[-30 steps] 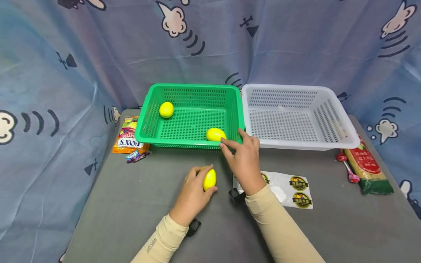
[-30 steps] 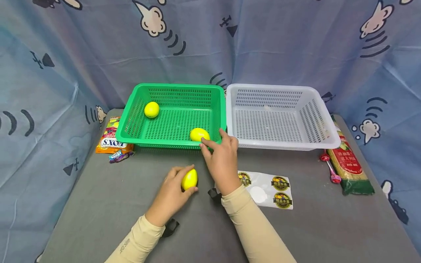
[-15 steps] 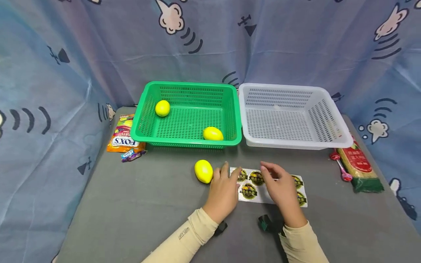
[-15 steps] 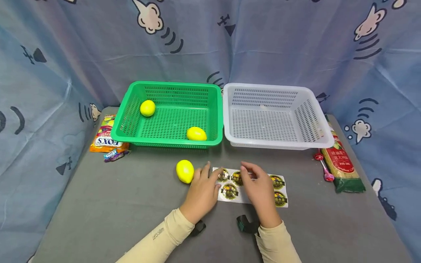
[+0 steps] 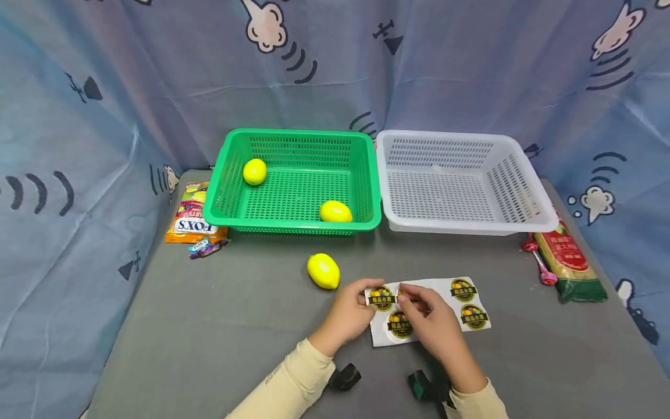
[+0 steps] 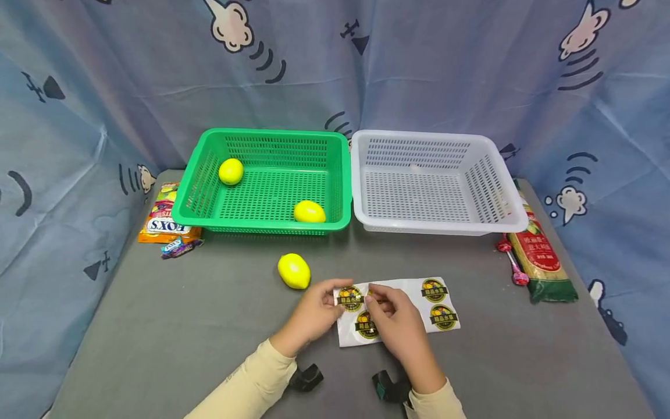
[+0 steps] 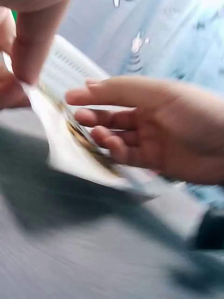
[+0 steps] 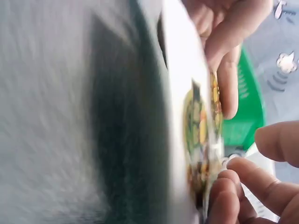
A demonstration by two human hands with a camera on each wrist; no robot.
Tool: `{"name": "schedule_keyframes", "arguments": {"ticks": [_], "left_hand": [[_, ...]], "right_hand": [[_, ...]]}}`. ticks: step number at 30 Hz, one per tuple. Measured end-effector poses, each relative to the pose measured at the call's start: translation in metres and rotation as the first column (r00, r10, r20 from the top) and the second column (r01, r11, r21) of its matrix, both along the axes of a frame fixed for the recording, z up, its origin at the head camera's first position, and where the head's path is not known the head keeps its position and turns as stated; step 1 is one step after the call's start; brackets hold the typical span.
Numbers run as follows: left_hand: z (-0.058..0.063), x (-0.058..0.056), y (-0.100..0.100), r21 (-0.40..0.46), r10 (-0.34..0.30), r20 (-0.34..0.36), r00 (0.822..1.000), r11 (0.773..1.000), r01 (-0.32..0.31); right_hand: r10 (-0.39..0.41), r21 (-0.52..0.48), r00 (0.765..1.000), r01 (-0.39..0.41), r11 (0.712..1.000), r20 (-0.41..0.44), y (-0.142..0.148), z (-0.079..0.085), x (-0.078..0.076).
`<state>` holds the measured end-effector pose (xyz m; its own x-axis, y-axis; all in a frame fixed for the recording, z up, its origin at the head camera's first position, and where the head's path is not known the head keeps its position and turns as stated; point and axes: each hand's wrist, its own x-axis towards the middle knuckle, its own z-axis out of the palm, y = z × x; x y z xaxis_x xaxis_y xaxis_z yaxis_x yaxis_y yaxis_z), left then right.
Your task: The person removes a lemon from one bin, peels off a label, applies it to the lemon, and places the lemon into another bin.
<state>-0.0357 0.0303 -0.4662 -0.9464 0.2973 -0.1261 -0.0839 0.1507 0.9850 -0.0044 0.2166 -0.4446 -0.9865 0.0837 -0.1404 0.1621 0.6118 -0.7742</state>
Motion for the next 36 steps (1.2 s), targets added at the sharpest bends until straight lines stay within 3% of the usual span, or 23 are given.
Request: {"name": "schedule_keyframes", "arguments": {"ticks": [3,5,7,9,12,13,14,16,17,18,19,20,21,23,24,26,27,29,32,36], "left_hand": [[0.008,0.018,-0.007,0.221,0.021,0.146,0.989,0.974,-0.054],[0.01,0.028,-0.01,0.305,0.023,0.137,0.99,0.95,-0.065],[0.01,0.036,-0.011,0.34,0.021,0.059,0.998,0.939,-0.04],[0.009,0.041,-0.011,0.329,0.021,-0.05,0.999,0.944,-0.003],[0.006,0.044,-0.011,0.223,0.045,-0.249,0.968,0.975,0.012],[0.005,0.045,-0.011,0.171,0.048,-0.311,0.949,0.985,0.006],[0.004,0.045,-0.011,0.112,0.061,-0.387,0.92,0.993,-0.019],[0.003,0.043,-0.013,-0.014,0.107,-0.545,0.832,0.991,-0.136],[0.004,0.041,-0.016,-0.074,0.13,-0.612,0.78,0.973,-0.22],[0.004,0.038,-0.02,-0.122,0.155,-0.653,0.741,0.945,-0.305],[0.005,0.034,-0.025,-0.168,0.186,-0.681,0.709,0.902,-0.397],[0.006,0.028,-0.03,-0.203,0.224,-0.688,0.69,0.854,-0.479],[0.006,0.022,-0.037,-0.24,0.258,-0.669,0.697,0.813,-0.531],[0.006,0.01,-0.05,-0.324,0.308,-0.575,0.758,0.765,-0.557],[0.005,0.005,-0.056,-0.371,0.32,-0.515,0.795,0.753,-0.544],[0.002,-0.003,-0.064,-0.444,0.309,-0.415,0.856,0.752,-0.487],[-0.001,-0.007,-0.067,-0.469,0.286,-0.38,0.88,0.76,-0.45],[-0.004,-0.012,-0.068,-0.493,0.228,-0.351,0.908,0.78,-0.386],[-0.004,-0.016,-0.065,-0.46,0.178,-0.343,0.922,0.824,-0.331],[-0.001,-0.021,-0.057,-0.312,0.188,-0.289,0.939,0.909,-0.278]], "right_hand": [[0.009,-0.023,0.999,-0.01,1.0,-0.051,-0.004,0.006,0.012],[0.017,-0.038,0.997,-0.02,0.999,-0.079,-0.008,0.01,0.019],[0.015,-0.051,0.995,-0.02,0.998,-0.1,-0.011,0.013,0.023],[-0.006,-0.053,0.994,0.0,0.999,-0.11,-0.014,0.016,0.026],[-0.047,-0.049,0.992,0.041,0.998,-0.117,-0.015,0.016,0.027],[-0.058,-0.037,0.991,0.054,0.998,-0.116,-0.014,0.015,0.027],[-0.068,-0.031,0.991,0.065,0.997,-0.114,-0.012,0.014,0.027],[-0.088,-0.033,0.991,0.085,0.996,-0.105,-0.009,0.011,0.026],[-0.098,-0.039,0.99,0.095,0.995,-0.098,-0.006,0.01,0.026],[-0.11,-0.04,0.99,0.106,0.994,-0.09,-0.004,0.008,0.026],[-0.119,-0.047,0.989,0.115,0.992,-0.086,-0.002,0.008,0.026],[-0.126,-0.058,0.989,0.122,0.991,-0.083,0.0,0.007,0.026],[-0.132,-0.064,0.988,0.127,0.99,-0.08,0.001,0.007,0.026],[-0.136,-0.07,0.988,0.131,0.989,-0.074,0.002,0.006,0.026],[-0.134,-0.07,0.989,0.129,0.989,-0.07,0.002,0.007,0.026],[-0.125,-0.073,0.991,0.121,0.99,-0.054,-0.001,0.01,0.024],[-0.122,-0.082,0.992,0.118,0.99,-0.041,-0.003,0.012,0.022],[-0.112,-0.112,0.994,0.11,0.988,-0.011,-0.01,0.018,0.016],[-0.105,-0.187,0.994,0.11,0.976,0.037,-0.023,0.03,0.003],[-0.072,-0.316,0.995,0.092,0.944,0.074,-0.042,0.046,-0.023]]}}
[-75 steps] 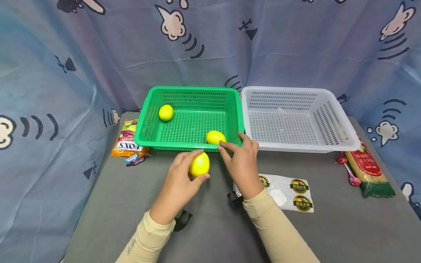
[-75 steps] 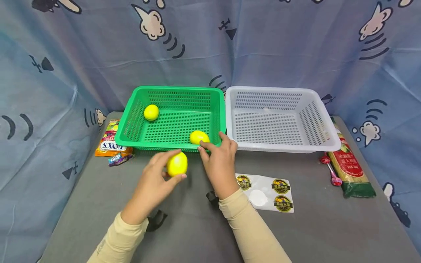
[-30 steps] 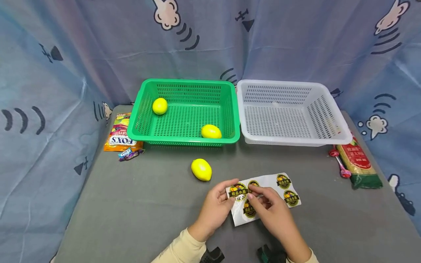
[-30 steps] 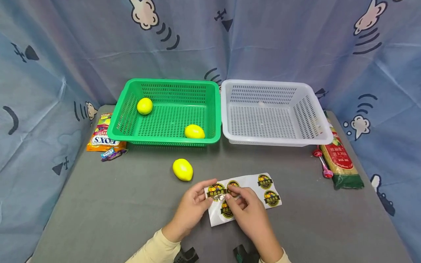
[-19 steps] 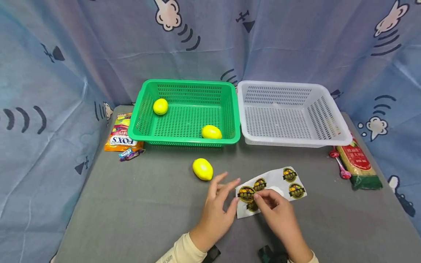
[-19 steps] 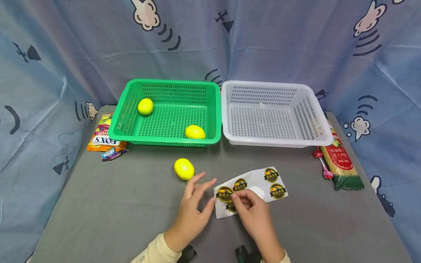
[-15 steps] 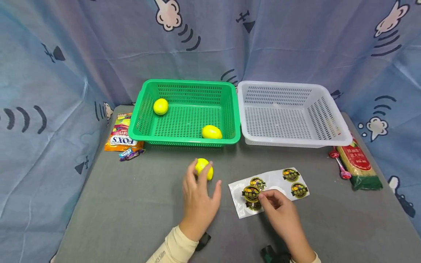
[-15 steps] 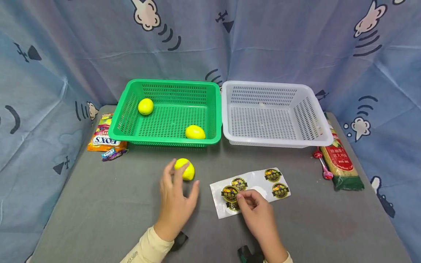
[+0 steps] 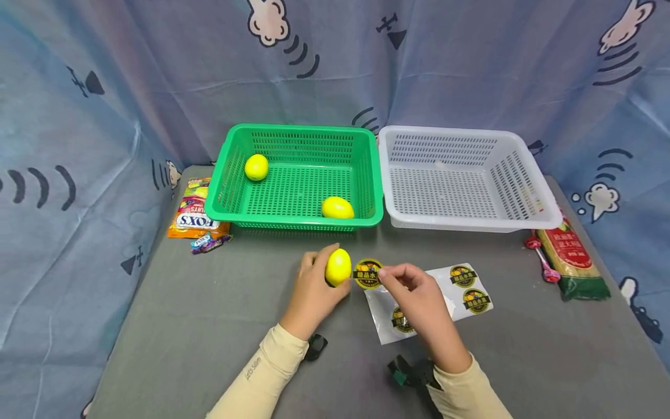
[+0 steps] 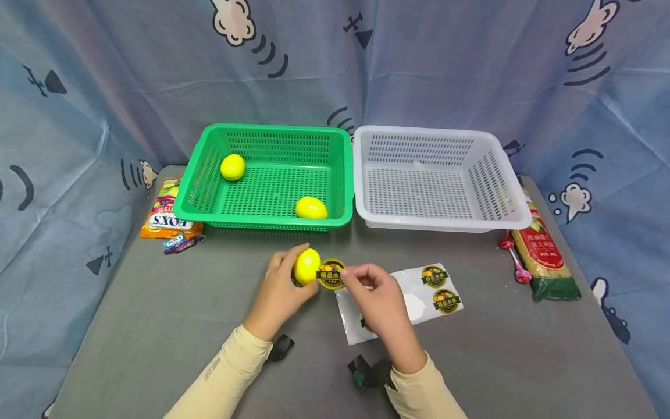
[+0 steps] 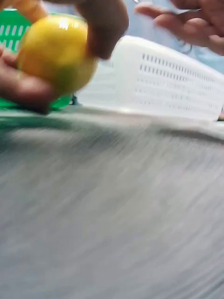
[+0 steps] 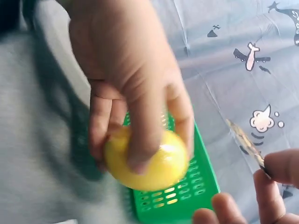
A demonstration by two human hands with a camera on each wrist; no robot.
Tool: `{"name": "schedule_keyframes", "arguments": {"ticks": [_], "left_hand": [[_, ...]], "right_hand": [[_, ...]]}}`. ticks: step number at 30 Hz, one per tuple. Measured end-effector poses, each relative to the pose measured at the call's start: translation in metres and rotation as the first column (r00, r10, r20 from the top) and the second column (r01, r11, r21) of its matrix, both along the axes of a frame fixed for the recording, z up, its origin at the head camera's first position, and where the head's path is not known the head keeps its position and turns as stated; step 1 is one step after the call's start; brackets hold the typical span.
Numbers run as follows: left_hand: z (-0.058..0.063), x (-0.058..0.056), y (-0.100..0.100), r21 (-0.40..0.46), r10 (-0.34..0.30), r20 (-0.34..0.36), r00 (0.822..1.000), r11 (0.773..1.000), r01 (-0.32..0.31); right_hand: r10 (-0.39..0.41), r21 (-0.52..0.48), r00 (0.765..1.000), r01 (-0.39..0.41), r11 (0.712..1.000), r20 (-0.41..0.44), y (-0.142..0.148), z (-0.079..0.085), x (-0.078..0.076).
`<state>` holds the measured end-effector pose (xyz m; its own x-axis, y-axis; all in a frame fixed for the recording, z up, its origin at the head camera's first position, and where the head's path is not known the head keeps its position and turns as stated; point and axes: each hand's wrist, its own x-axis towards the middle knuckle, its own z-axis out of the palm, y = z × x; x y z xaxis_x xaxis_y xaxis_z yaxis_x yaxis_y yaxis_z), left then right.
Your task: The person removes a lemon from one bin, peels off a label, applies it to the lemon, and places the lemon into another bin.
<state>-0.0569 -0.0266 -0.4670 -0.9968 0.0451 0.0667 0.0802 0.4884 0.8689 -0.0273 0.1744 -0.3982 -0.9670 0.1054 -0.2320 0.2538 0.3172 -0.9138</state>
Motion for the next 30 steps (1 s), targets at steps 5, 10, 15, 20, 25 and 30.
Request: {"name": "schedule_keyframes", "arguments": {"ticks": [5,10,15,20,25,30], "left_hand": [[0.008,-0.004,0.002,0.384,-0.117,0.014,0.993,0.918,0.103],[0.016,-0.001,-0.002,0.58,-0.23,-0.026,0.973,0.789,0.202],[0.019,0.0,0.0,0.652,-0.225,-0.045,0.973,0.732,0.2],[0.021,0.002,0.002,0.74,-0.198,-0.044,0.979,0.652,0.165],[0.026,0.007,0.001,0.866,-0.257,-0.017,0.966,0.479,0.142],[0.033,0.013,-0.005,0.932,-0.366,0.007,0.931,0.34,0.127]], "right_hand": [[0.065,-0.058,0.998,-0.065,0.996,-0.009,-0.012,0.009,-0.024],[0.072,-0.049,0.997,-0.073,0.996,-0.028,-0.014,0.01,-0.028],[0.089,-0.026,0.995,-0.09,0.996,-0.041,-0.018,0.011,-0.027],[0.106,0.03,0.992,-0.104,0.994,-0.072,-0.021,0.013,-0.025],[0.118,-0.013,0.989,-0.119,0.993,-0.088,-0.022,0.019,-0.023],[0.16,-0.175,0.986,-0.165,0.971,-0.042,-0.016,0.019,-0.021]]}}
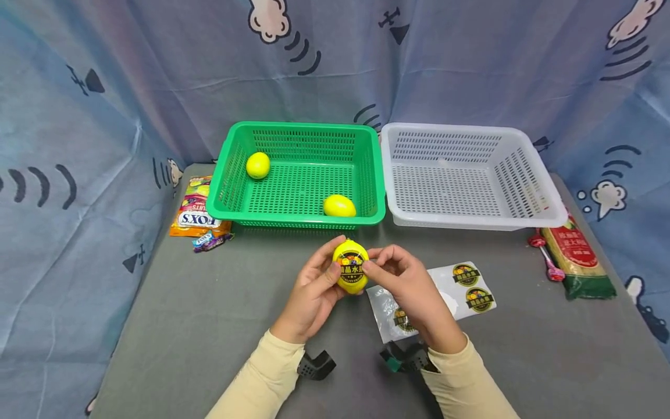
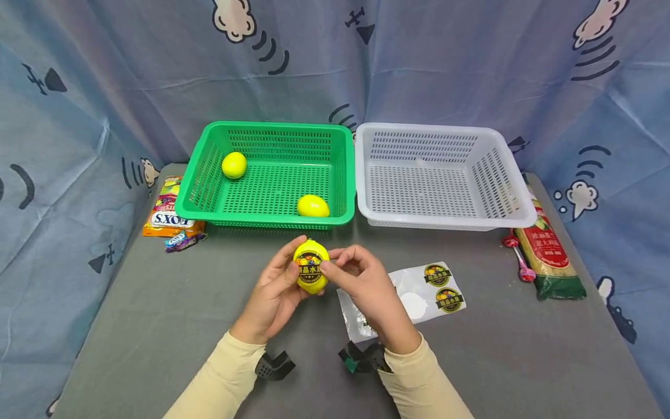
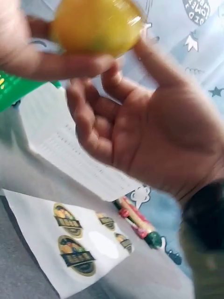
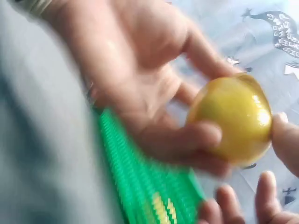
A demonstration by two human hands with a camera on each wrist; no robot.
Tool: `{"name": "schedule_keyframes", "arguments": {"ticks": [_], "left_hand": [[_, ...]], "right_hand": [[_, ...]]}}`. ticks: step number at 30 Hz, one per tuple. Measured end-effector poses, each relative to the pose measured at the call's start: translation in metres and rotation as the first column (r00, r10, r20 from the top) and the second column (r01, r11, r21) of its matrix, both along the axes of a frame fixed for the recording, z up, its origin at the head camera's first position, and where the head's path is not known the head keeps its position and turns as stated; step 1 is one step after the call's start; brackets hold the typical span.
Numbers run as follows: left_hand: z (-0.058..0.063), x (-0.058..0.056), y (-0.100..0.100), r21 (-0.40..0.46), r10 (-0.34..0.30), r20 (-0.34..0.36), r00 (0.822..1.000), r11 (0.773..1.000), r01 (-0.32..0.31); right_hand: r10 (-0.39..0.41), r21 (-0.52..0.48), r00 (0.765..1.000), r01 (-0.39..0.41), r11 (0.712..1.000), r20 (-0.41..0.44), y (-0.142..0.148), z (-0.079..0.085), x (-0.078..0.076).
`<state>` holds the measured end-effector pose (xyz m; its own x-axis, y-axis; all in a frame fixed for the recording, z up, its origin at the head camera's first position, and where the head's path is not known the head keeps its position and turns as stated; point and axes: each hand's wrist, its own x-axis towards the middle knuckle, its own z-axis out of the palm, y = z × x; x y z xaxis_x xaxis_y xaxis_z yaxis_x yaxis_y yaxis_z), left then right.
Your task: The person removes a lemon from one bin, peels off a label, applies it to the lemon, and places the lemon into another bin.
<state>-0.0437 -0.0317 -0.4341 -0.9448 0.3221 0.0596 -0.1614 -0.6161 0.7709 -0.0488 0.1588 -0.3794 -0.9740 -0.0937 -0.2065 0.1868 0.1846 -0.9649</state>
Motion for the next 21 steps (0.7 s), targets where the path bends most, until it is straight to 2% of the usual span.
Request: {"name": "schedule_keyframes", "arguments": {"ticks": [1,3,4,5,6,7,9,11,12,13,14,16,21], "left_hand": [[0.001,0.001,-0.001,0.014,-0.007,0.019,1.0,1.0,0.007],[0.003,0.002,-0.002,0.019,-0.001,0.059,0.998,1.0,0.0],[0.004,0.002,-0.002,0.01,0.01,0.077,0.997,1.0,-0.01],[0.005,0.002,-0.002,-0.005,0.021,0.091,0.996,1.0,-0.02],[0.005,0.002,-0.001,-0.016,0.028,0.102,0.994,1.0,-0.027],[0.005,0.002,-0.001,-0.026,0.033,0.112,0.993,0.999,-0.03],[0.006,0.002,0.001,-0.042,0.032,0.105,0.994,0.999,-0.028],[0.005,0.003,0.004,-0.03,0.03,0.098,0.995,0.999,-0.027],[0.005,0.004,0.005,-0.009,0.029,0.1,0.995,1.0,-0.028],[0.004,0.005,0.007,0.014,0.029,0.104,0.994,0.999,-0.031],[0.004,0.006,0.007,0.038,0.028,0.109,0.994,0.999,-0.032],[0.003,0.008,0.008,0.068,0.027,0.123,0.992,0.997,-0.036],[0.001,0.011,0.008,0.066,0.019,0.145,0.989,0.997,-0.029]], "right_hand": [[-0.007,0.01,1.0,0.007,1.0,-0.015,0.002,-0.001,0.0],[-0.026,0.085,0.991,0.037,0.996,-0.128,0.004,-0.004,0.001],[-0.039,0.131,0.977,0.068,0.989,-0.212,0.004,-0.005,0.001],[-0.04,0.179,0.948,0.102,0.979,-0.317,0.004,-0.006,0.001],[-0.025,0.221,0.902,0.132,0.966,-0.431,0.003,-0.006,0.002],[0.02,0.249,0.841,0.138,0.959,-0.541,0.001,-0.006,0.002],[0.166,0.309,0.702,0.081,0.948,-0.693,-0.004,-0.006,0.002],[0.325,0.4,0.559,0.013,0.917,-0.763,-0.012,-0.009,-0.001],[0.388,0.443,0.512,-0.016,0.896,-0.767,-0.015,-0.011,-0.002],[0.437,0.485,0.485,-0.031,0.874,-0.758,-0.018,-0.014,-0.004],[0.472,0.52,0.476,-0.036,0.853,-0.742,-0.02,-0.017,-0.005],[0.504,0.566,0.491,-0.026,0.824,-0.711,-0.021,-0.021,-0.007],[0.507,0.607,0.599,-0.044,0.793,-0.619,-0.018,-0.026,-0.007]]}}
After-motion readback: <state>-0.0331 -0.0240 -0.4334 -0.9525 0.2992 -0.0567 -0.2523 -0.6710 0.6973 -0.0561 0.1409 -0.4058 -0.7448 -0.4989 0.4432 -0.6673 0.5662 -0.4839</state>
